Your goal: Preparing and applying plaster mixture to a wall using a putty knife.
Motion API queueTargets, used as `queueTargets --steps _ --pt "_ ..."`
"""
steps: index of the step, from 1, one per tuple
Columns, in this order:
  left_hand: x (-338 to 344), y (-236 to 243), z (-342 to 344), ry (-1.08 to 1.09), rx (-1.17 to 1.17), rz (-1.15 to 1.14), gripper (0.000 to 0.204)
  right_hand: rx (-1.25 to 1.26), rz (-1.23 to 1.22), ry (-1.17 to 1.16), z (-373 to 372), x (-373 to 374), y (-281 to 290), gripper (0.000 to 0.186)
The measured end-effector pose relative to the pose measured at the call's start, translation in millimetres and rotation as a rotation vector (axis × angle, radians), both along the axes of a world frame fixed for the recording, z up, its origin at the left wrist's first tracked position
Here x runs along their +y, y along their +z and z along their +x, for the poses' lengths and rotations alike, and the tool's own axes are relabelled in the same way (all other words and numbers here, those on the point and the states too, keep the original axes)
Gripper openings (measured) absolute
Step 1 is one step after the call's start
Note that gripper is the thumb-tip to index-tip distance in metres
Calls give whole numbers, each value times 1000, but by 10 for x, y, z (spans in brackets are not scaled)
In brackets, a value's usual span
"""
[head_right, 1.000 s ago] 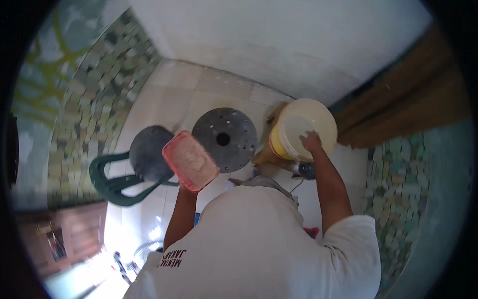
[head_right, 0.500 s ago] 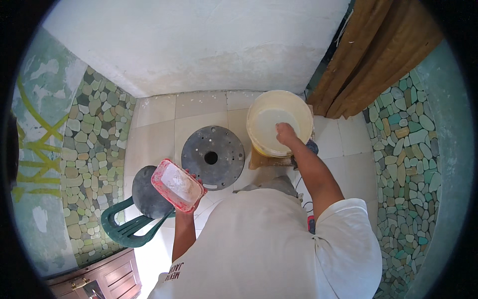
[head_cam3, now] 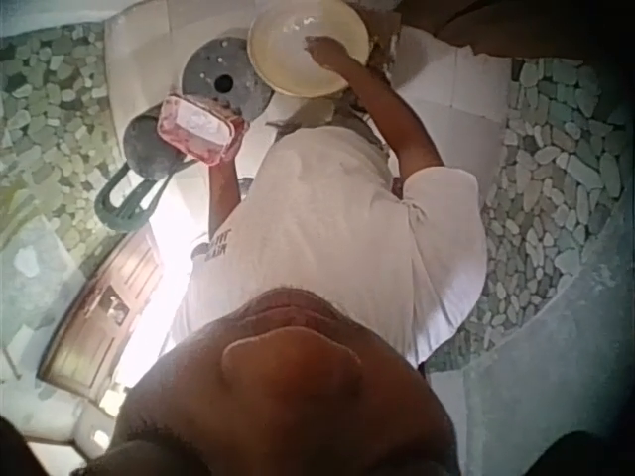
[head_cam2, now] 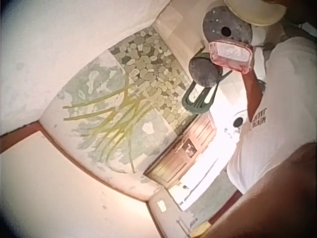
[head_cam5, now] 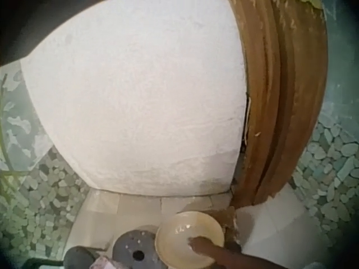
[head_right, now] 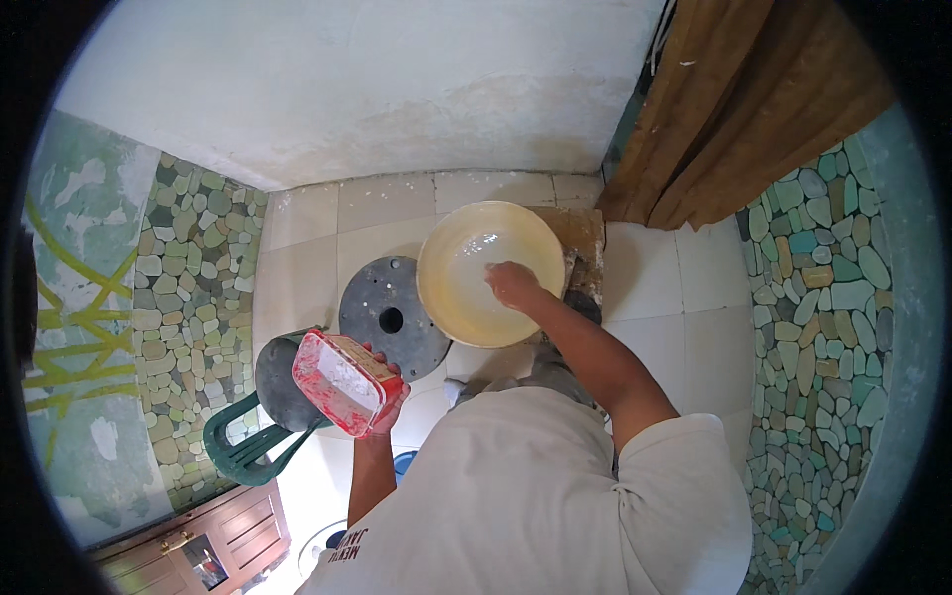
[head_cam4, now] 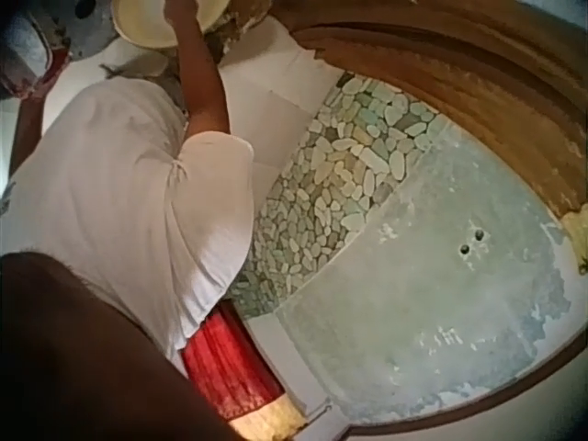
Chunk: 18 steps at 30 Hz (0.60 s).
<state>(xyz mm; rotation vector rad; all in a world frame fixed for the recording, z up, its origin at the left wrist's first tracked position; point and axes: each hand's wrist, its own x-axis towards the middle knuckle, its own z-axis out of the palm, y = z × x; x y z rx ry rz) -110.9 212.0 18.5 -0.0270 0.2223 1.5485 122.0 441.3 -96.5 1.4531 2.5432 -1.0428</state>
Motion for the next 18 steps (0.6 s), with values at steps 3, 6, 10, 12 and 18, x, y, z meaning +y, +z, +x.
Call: queueTargets --steps 3,6,10,12,18 --pt "161 89 279 -2 42 -28 63 167 23 28 112 -43 -19 38" --pt "309 172 480 -18 23 -27 66 255 11 -39 195 -21 103 46" --pt "442 274 662 -36 41 -57 68 125 -203 -141 269 40 390 51" --pt "461 278 701 -46 40 -50 68 160 -207 -165 262 17 325 52" --pt "421 277 766 -31 71 -73 70 815 -1031 -556 308 58 74 66"
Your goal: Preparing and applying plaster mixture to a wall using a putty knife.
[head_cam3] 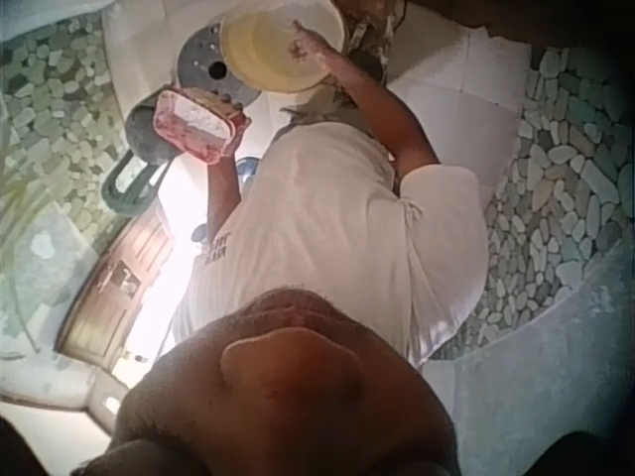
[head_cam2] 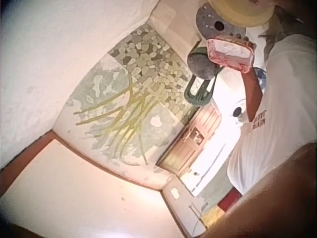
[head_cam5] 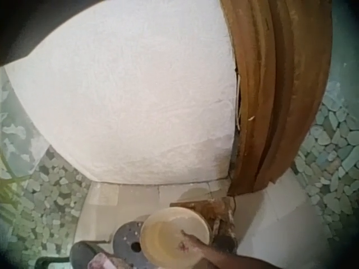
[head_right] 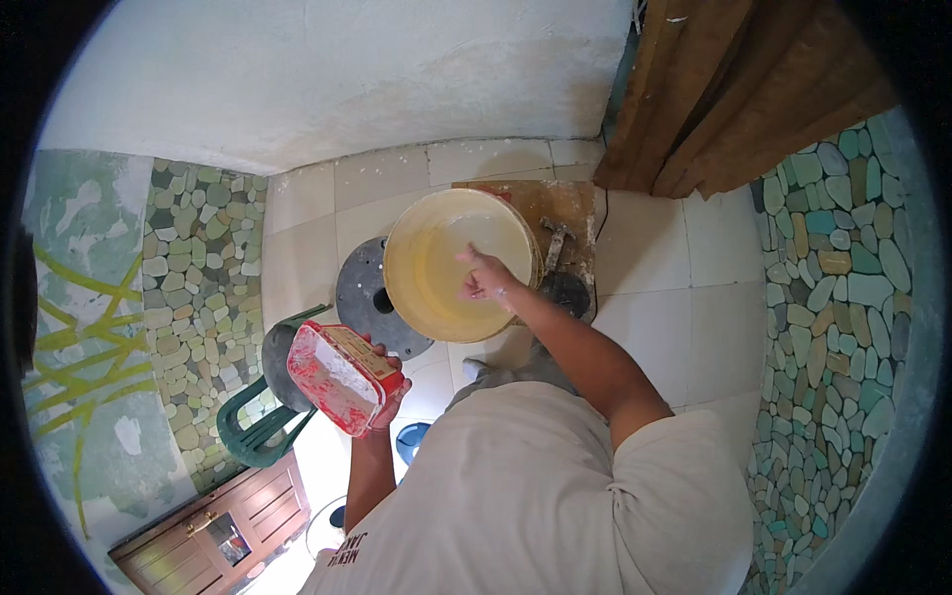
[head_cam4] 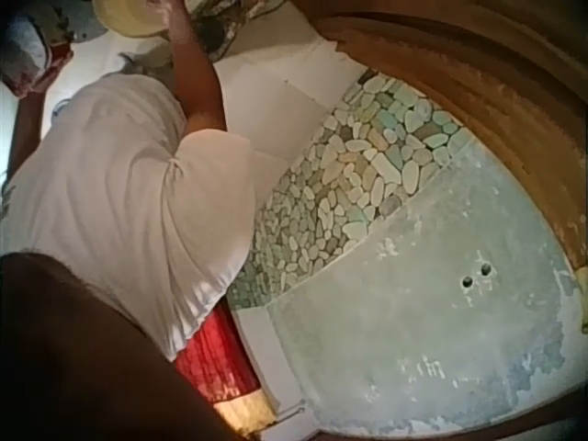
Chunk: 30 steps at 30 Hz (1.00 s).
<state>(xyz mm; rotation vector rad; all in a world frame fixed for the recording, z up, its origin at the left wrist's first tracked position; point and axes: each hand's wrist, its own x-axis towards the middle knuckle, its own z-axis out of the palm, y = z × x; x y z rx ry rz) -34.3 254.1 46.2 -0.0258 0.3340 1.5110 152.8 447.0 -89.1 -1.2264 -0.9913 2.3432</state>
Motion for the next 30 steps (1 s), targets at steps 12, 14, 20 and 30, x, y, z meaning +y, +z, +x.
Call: queueTargets --steps 12,14,20,30 --pt "-136 -24 -11 2 6 39 71 498 -368 -337 39 -22 -300 57" --pt "-179 -22 -65 1 35 33 71 472 -361 -424 0 -55 -411 59" --pt "-239 32 -59 30 -11 52 76 -76 267 -350 -209 -213 -517 63" --pt "-107 88 -60 -67 29 -10 66 188 -67 -386 401 216 -225 21"
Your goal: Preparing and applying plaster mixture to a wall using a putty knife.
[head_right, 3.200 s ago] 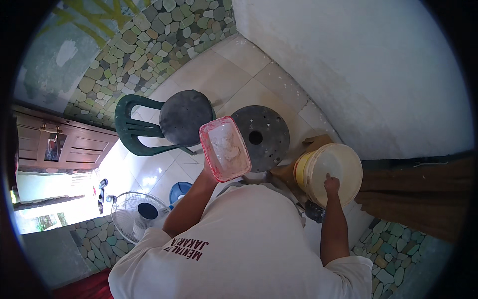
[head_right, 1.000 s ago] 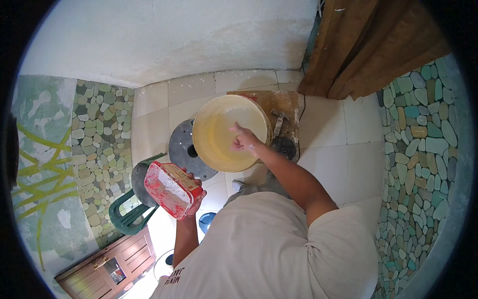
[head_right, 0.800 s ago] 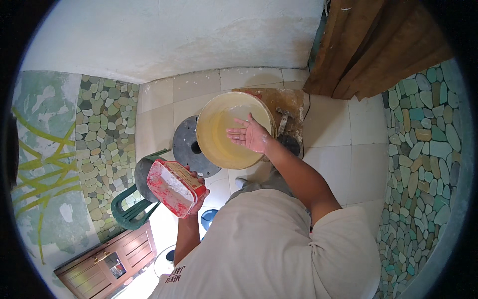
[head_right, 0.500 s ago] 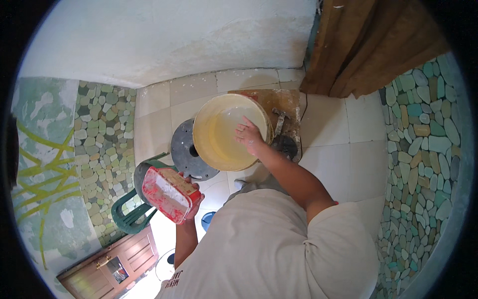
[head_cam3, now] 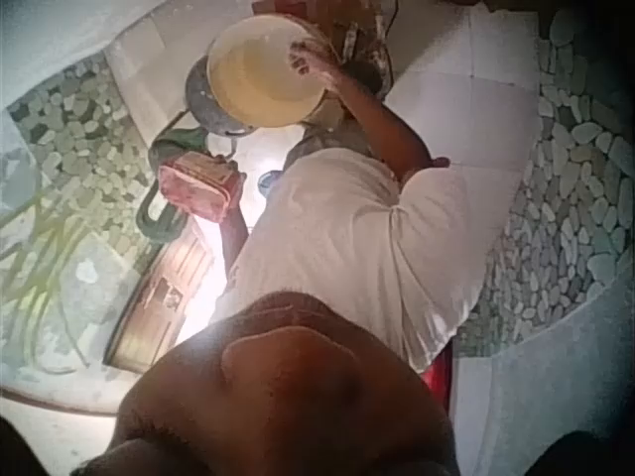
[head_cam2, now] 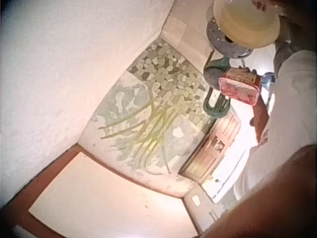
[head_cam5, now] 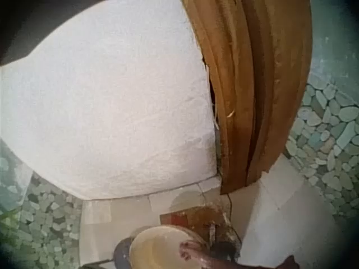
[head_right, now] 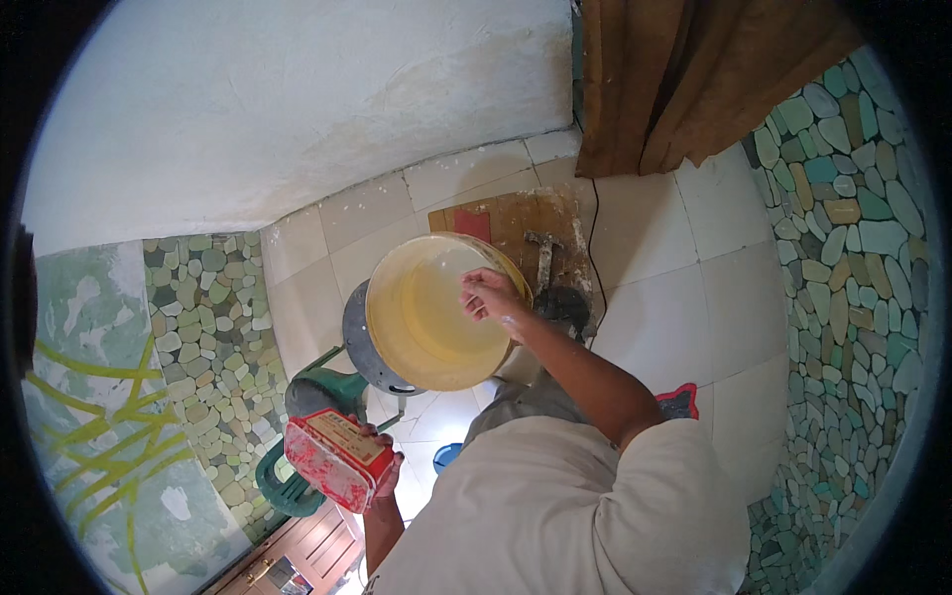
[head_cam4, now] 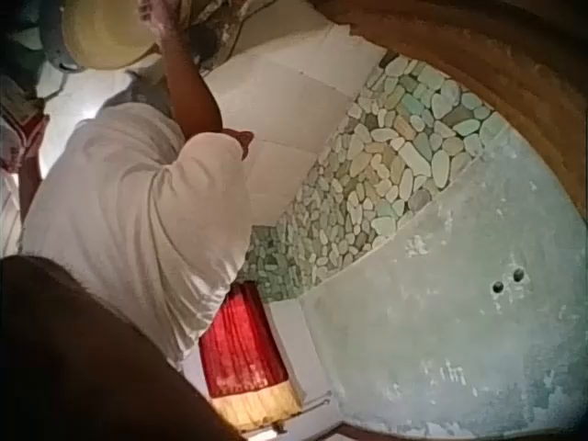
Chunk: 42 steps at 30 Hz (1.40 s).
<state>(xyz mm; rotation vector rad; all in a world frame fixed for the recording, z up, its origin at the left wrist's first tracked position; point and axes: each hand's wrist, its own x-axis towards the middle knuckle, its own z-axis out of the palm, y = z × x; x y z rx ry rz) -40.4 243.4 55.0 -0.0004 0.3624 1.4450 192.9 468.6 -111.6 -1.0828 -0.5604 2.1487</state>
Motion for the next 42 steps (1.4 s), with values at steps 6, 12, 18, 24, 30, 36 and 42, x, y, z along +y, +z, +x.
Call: queueTargets --steps 6,12,18,24,30,36,42 --pt "128 -44 15 51 9 3 65 -12 -92 -92 402 667 -112 12" --pt "278 34 48 135 50 -78 61 -254 -77 -23 185 1305 -1131 15" --pt "400 -216 10 169 21 -121 63 -854 232 438 -173 1453 -2683 29" --pt "302 -210 -43 263 42 -271 65 -1140 582 695 -673 1531 -2449 61" --pt "217 -243 60 346 49 -318 68 -1391 747 920 -686 1507 -2555 82" --pt "102 -248 63 406 8 -327 73 -1436 680 822 -712 1475 -2673 85" --pt "-42 -269 -39 353 31 -231 77 -1028 566 727 -402 1605 -2845 30"
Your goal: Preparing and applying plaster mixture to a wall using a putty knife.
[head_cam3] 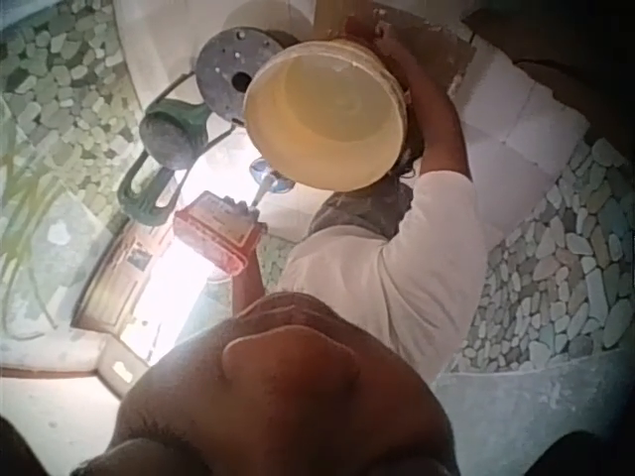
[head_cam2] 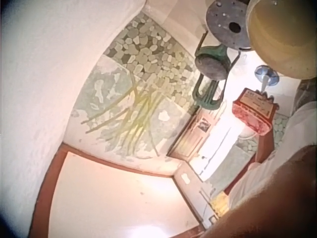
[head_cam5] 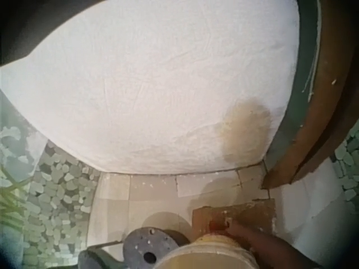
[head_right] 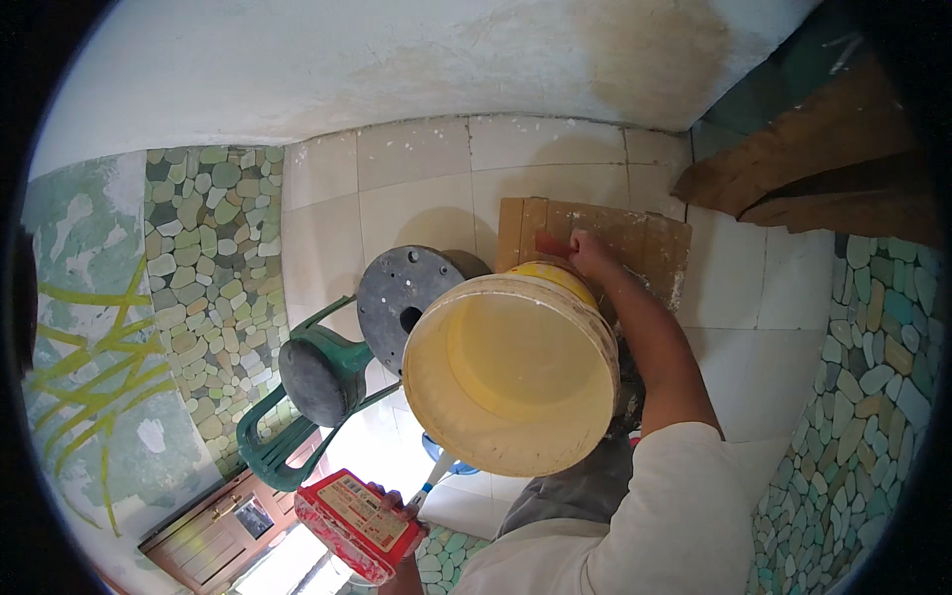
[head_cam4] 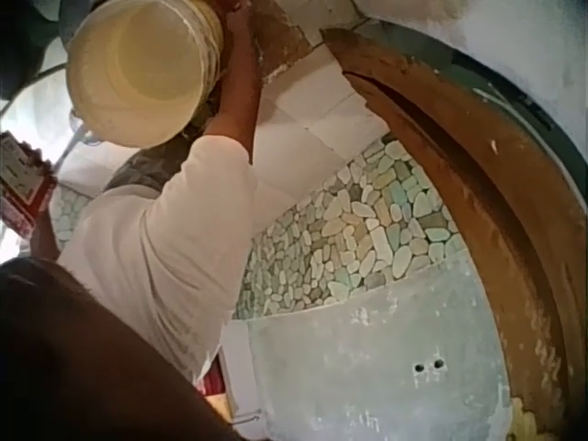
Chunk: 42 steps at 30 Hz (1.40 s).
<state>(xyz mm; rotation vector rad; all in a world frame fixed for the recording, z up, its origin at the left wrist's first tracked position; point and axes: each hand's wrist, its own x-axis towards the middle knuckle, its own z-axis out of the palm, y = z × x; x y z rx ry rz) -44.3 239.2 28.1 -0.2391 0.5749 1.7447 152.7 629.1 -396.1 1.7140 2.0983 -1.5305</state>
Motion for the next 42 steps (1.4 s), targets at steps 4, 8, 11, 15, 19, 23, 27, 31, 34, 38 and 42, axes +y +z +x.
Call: queueTargets --steps 4,8,11,15,19,23,27,31,34,38,42 --pt "-56 47 34 -2 -59 100 74 253 175 -88 121 -136 524 16" --pt "-289 -23 34 8 -56 184 66 214 423 -222 392 -274 1342 16" --pt "-579 -66 -15 27 -3 237 65 290 532 -220 574 -333 1788 10" --pt "-873 -4 32 114 -92 245 71 305 582 -201 815 -506 2567 11" --pt "-1175 -141 -109 93 -193 327 78 441 591 -250 734 -770 3425 13" --pt "-1463 -304 -238 189 -179 246 77 729 440 -125 406 -985 3645 16" --pt "-1697 -523 -456 470 -106 69 72 664 242 -87 126 -1242 3302 21" --pt "-1839 -61 -636 497 -50 229 63 567 -166 -430 -341 -1713 3760 28" --pt "-2081 174 -749 485 38 226 67 722 -264 -545 -687 -2028 3975 32" --pt "-2397 334 -877 519 2 373 72 945 -554 -452 -966 -1962 3890 24" --pt "-2695 312 -959 609 20 353 59 1080 -749 -281 -1392 -2149 4064 18"
